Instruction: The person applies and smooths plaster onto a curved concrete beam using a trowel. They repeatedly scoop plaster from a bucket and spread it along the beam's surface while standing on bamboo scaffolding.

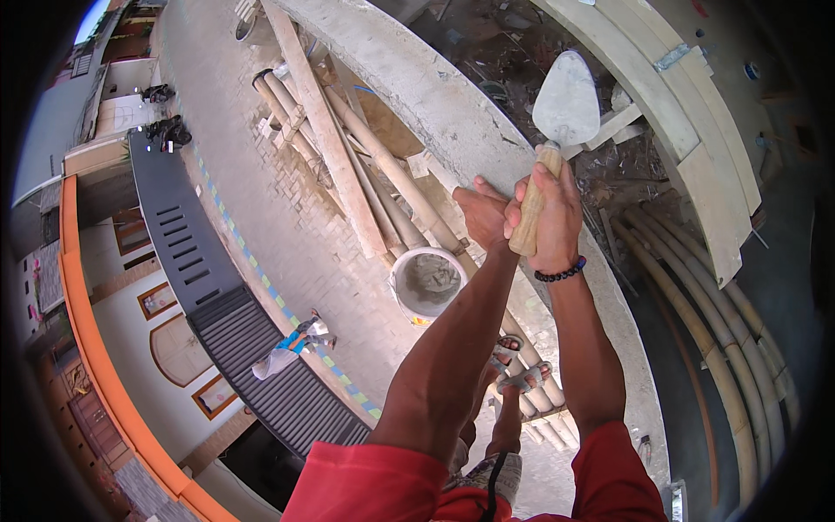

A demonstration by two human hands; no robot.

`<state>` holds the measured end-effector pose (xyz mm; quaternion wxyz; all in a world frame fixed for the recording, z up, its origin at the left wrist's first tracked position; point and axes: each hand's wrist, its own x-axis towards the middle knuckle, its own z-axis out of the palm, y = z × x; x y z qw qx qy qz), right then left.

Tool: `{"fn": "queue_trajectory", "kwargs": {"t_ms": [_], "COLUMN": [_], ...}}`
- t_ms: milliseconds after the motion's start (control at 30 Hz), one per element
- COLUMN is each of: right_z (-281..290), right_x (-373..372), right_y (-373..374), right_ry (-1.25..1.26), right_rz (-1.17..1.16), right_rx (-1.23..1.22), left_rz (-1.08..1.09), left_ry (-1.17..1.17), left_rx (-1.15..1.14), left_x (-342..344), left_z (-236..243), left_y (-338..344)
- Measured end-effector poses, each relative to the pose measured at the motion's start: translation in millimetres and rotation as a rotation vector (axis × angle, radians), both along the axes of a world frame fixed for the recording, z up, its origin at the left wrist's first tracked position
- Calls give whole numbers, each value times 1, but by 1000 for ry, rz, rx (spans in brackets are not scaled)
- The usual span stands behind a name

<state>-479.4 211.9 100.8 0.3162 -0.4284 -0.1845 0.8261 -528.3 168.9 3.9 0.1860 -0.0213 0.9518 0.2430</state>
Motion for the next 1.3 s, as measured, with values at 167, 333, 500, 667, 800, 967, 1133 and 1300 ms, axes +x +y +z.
{"fn": "queue_trajectory", "kwargs": {"t_ms": [167, 333, 500, 667, 800, 967, 1133, 1300], "right_z": [12, -4, -1, 1, 0, 5, -6, -3], "right_x": [-11, -39, -53, -60, -72, -67, -81, -83], "right_y": [16, 21, 20, 23, 22, 32, 29, 25], "right_ry": [-45, -83, -133, -107, -92, -168, -107, -120], "right_rz": [326, 370, 163, 394, 95, 208, 355, 219], "right_rx": [-60, -63, 15, -25, 1, 45, -76, 10], "left_rz": [41, 32, 28, -6, -20, 5, 6, -19], "left_ry": [-104, -68, -59, 6, -55, -168, 3, -8], "left_rx": [31, 101, 202, 251, 140, 100, 263, 260], "left_x": [-2, 0, 3, 3, -1, 1, -2, -1], "left_z": [7, 3, 4, -6, -2, 15, 1, -8], "left_y": [2, -1, -8, -17, -10, -4, -9, -15]}}
